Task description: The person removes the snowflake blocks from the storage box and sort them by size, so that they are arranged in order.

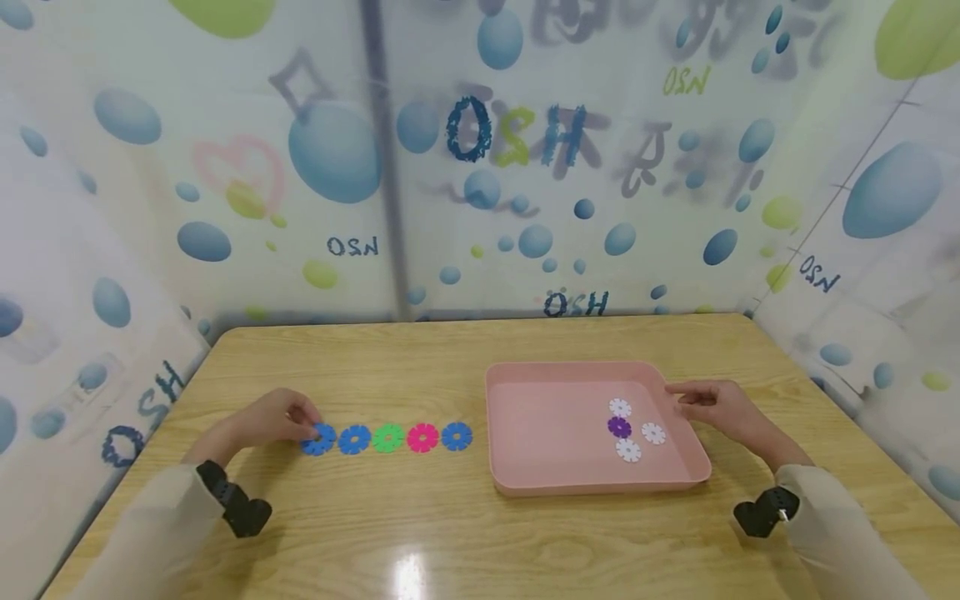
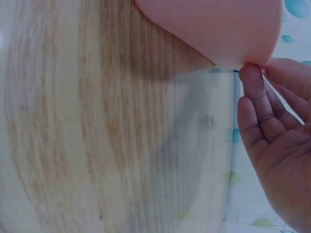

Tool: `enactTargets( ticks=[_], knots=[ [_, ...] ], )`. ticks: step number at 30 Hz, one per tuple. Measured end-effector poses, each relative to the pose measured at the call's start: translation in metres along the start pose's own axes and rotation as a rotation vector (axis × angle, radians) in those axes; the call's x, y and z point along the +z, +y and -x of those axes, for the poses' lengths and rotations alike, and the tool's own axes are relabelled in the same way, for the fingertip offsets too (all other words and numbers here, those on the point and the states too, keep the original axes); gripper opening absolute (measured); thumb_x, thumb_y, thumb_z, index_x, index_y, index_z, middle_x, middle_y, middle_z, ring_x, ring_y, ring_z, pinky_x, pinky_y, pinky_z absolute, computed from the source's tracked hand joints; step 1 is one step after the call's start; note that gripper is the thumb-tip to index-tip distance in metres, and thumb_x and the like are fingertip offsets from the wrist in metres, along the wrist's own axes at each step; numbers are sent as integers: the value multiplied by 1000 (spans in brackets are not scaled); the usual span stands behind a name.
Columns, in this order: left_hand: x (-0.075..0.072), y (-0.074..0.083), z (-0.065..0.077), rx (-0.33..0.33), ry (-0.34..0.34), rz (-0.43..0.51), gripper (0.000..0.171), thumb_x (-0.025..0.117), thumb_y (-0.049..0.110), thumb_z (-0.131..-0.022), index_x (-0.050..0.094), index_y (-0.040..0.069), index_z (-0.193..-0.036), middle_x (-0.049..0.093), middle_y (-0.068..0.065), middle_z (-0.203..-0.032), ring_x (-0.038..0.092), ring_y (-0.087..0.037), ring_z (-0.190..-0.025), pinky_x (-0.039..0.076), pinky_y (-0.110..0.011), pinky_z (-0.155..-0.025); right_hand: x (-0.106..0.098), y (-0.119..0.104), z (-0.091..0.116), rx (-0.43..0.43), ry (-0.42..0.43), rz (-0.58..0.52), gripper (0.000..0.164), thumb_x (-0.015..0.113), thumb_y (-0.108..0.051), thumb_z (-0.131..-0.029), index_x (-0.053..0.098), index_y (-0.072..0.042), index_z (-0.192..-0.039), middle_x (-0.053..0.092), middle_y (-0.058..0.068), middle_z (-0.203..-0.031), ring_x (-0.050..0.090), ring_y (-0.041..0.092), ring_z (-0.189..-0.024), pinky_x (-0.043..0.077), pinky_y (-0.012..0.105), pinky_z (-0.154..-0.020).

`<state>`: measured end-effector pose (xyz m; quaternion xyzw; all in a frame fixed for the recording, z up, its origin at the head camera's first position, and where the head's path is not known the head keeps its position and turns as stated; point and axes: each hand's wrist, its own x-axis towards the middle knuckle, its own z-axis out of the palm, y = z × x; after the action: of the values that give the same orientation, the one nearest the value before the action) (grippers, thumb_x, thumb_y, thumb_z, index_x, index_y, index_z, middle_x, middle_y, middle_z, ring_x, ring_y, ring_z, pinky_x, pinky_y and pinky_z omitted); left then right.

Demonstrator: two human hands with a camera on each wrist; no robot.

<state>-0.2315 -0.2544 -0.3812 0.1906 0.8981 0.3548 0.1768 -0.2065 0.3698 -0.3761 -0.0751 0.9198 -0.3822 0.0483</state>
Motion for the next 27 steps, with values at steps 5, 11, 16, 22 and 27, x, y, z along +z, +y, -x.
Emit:
enactTargets(
  ticks=[5,11,16,22,27],
  knots=[
    [3,4,0,-43,-1,-11,14,67,7,-82,62,-3,-89,56,-2,-76,50,-17,-70,42,-27,-61,0,0,1,-3,8,-7,43,63,-19,-87,54,4,-123,62,11,-93,56,17,-78,49,25,-69],
    [3,3,-2,-83,8,-39,15,69,9,-81,62,-2,-89,56,-2,-76,49,-17,-70,42,-30,-63,-1,-1,1,5,6,-4,45,63,-21,-88,54,4,-123,62,11,-94,55,18,-79,48,25,-69],
    [2,-3,-4,-72,29,-42,19,70,15,-81,63,0,-90,57,-2,-77,49,-17,-72,41,-30,-63,-1,-1,1,14,2,3,47,63,-24,-87,54,3,-124,63,11,-95,56,18,-80,48,25,-70],
    [1,1,-4,-42,80,-32,24,69,18,-82,63,-1,-93,57,-3,-82,49,-17,-73,42,-28,-61,-1,0,0,17,1,-1,46,63,-23,-87,54,3,-124,63,11,-94,56,18,-80,48,24,-70],
    [2,18,-11,36,81,-16,23,67,18,-83,62,-2,-95,58,-4,-84,52,-17,-75,45,-30,-65,0,0,0,13,0,-5,45,63,-22,-87,54,4,-123,63,11,-93,56,18,-79,48,24,-69]
  ],
)
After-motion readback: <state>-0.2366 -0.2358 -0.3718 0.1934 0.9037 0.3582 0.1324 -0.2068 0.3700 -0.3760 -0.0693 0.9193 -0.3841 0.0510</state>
